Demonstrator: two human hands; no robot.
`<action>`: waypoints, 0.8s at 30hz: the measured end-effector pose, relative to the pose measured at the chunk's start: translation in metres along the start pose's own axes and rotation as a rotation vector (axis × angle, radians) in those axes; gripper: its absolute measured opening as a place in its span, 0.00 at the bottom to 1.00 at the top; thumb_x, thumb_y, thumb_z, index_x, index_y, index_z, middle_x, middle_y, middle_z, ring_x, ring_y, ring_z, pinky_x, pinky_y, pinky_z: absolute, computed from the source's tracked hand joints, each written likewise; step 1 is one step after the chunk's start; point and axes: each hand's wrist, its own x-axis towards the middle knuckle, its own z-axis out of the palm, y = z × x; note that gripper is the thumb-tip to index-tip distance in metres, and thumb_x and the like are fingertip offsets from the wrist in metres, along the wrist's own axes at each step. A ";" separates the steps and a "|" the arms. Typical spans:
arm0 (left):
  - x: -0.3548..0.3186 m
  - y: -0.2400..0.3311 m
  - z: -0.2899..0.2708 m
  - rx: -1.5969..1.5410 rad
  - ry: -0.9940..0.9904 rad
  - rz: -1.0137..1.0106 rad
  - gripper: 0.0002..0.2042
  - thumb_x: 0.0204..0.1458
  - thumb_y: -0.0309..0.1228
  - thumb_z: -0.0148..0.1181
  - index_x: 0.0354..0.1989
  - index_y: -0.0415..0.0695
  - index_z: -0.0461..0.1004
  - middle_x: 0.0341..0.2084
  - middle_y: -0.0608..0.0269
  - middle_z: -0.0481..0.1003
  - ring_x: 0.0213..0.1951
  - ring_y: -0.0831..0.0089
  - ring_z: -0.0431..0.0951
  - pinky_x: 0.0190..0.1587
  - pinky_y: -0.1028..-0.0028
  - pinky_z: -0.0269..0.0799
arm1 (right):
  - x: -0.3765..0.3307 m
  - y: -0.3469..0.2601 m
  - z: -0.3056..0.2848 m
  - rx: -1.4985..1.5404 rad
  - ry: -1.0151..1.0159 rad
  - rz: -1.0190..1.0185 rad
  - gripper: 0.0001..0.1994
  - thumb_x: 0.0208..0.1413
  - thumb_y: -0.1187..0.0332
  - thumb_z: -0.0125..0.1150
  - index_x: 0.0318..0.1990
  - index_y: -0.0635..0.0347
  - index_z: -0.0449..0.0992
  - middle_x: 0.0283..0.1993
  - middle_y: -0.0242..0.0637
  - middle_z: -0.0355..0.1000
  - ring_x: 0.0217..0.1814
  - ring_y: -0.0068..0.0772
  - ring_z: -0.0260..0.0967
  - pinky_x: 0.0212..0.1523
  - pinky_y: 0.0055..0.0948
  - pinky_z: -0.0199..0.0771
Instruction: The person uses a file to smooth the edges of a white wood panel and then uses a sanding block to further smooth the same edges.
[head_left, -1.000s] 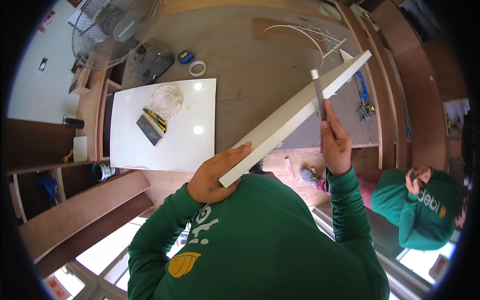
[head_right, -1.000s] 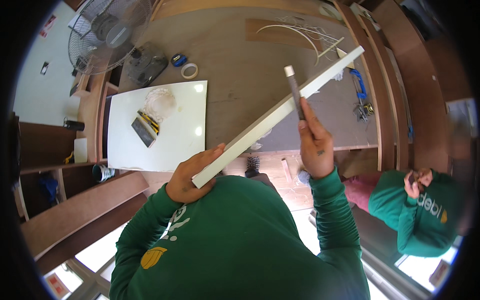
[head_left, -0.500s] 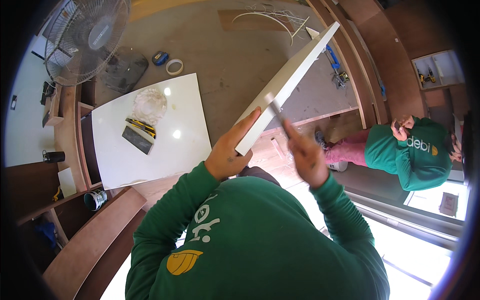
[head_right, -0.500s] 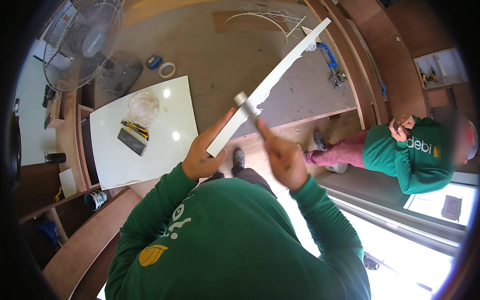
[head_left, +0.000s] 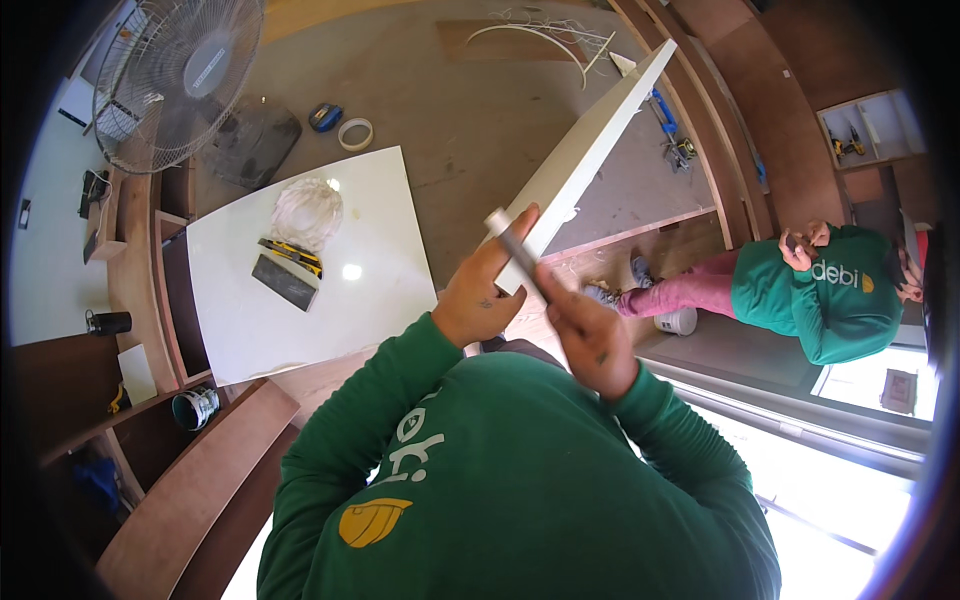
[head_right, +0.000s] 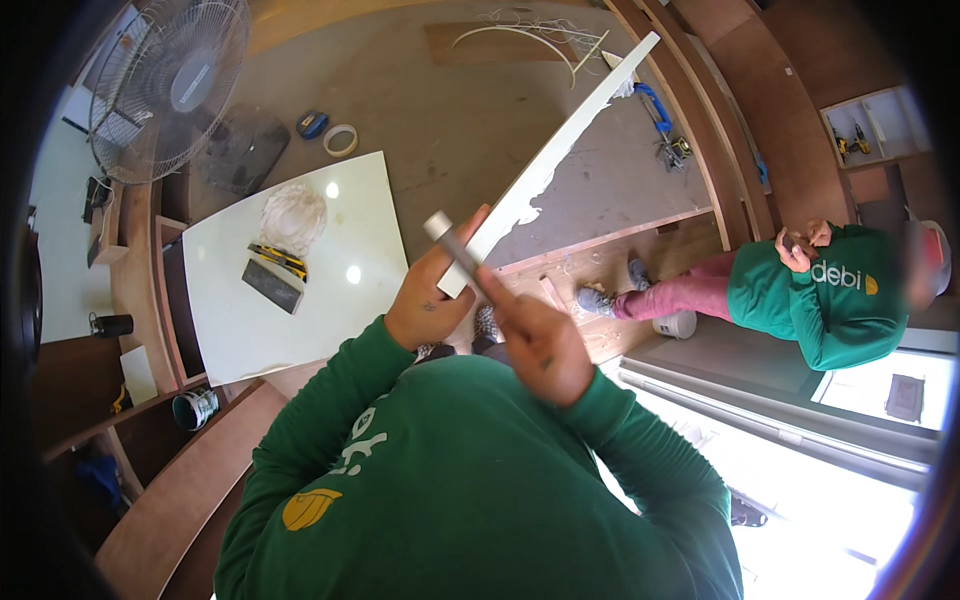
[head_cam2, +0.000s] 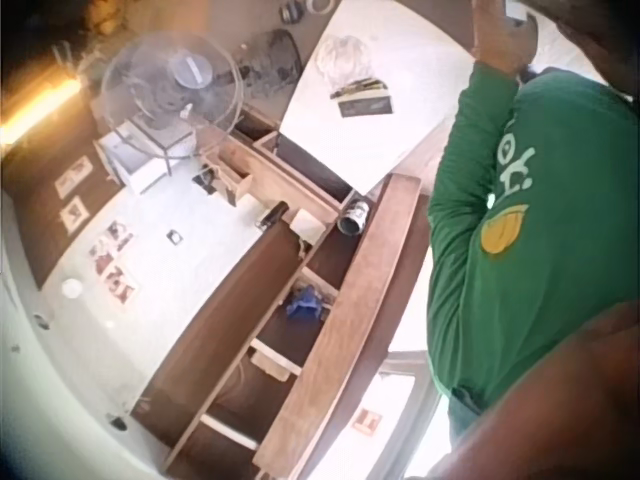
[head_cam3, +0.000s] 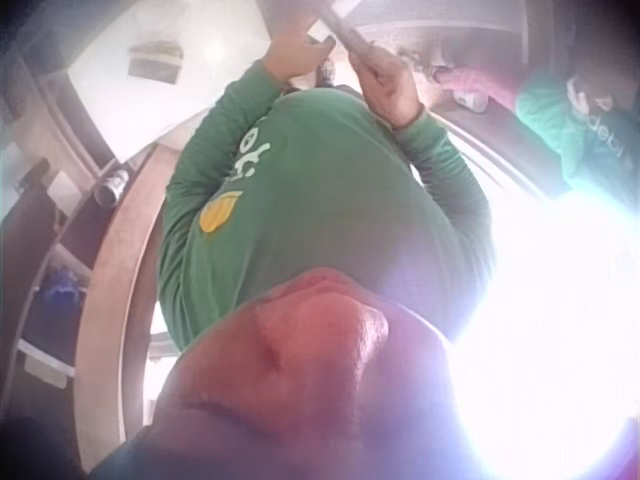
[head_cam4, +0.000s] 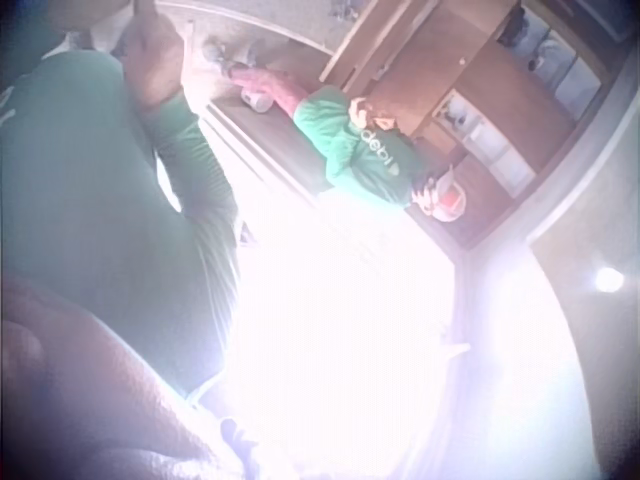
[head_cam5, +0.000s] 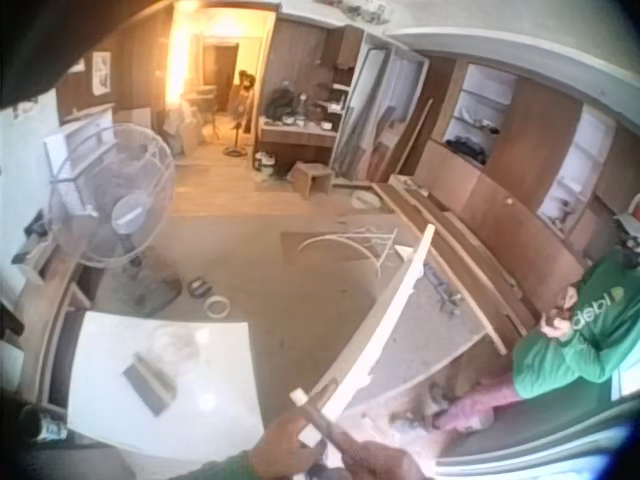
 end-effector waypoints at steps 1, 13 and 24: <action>0.000 0.000 0.000 0.003 0.005 0.003 0.43 0.47 0.13 0.52 0.78 0.42 0.55 0.74 0.50 0.63 0.75 0.58 0.63 0.72 0.71 0.59 | 0.002 0.000 -0.001 -0.033 -0.013 0.000 0.26 0.65 0.82 0.57 0.70 0.58 0.73 0.40 0.46 0.79 0.39 0.37 0.76 0.47 0.29 0.77; 0.000 -0.007 -0.004 0.025 0.013 0.026 0.41 0.48 0.14 0.53 0.78 0.41 0.56 0.73 0.47 0.63 0.74 0.57 0.63 0.74 0.68 0.56 | 0.033 0.018 -0.016 -0.105 -0.033 -0.080 0.22 0.65 0.81 0.58 0.66 0.67 0.75 0.52 0.52 0.81 0.42 0.40 0.78 0.50 0.29 0.77; -0.002 0.017 -0.014 0.271 0.054 0.092 0.26 0.59 0.25 0.65 0.68 0.40 0.71 0.66 0.46 0.72 0.65 0.54 0.75 0.65 0.66 0.71 | 0.032 0.137 -0.050 0.494 0.482 0.564 0.18 0.72 0.63 0.55 0.65 0.56 0.73 0.20 0.23 0.58 0.13 0.14 0.53 0.11 0.21 0.54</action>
